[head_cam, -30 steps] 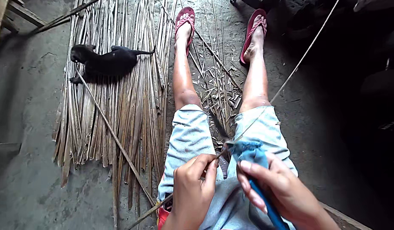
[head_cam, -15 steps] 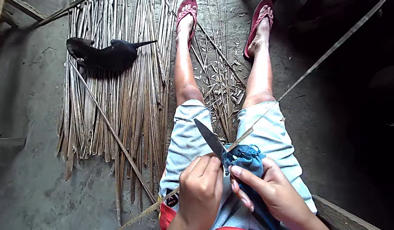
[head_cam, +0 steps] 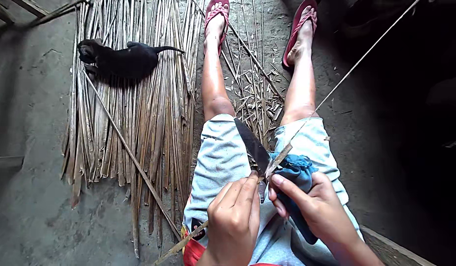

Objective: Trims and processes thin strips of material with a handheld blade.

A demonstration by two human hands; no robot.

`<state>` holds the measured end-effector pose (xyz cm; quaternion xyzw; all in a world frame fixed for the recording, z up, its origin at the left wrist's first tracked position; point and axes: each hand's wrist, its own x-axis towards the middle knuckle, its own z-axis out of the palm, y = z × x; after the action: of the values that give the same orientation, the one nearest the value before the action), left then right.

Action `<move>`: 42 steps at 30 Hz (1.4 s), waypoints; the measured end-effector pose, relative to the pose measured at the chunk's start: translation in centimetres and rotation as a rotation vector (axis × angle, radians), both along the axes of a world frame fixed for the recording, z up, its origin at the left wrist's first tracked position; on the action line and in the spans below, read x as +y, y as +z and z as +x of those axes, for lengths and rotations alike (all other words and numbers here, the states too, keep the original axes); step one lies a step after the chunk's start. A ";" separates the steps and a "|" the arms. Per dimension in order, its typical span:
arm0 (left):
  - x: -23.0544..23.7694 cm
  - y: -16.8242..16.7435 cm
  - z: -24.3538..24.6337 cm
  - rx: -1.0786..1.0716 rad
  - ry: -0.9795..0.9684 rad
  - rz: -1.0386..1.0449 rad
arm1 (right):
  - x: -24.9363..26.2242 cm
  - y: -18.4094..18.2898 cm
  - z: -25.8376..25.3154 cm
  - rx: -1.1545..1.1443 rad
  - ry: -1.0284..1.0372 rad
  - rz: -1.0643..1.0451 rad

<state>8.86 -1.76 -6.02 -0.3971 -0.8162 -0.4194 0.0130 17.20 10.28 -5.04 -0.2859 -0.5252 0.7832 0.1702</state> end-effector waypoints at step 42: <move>-0.1 -0.5 -1.1 -0.085 0.064 -0.124 | -1.1 0.2 -0.5 -0.075 0.144 -0.646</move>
<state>7.73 -1.85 -6.52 -0.3526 -0.8528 -0.3838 -0.0332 16.70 9.22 -4.87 -0.3161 -0.2744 0.9082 -0.0046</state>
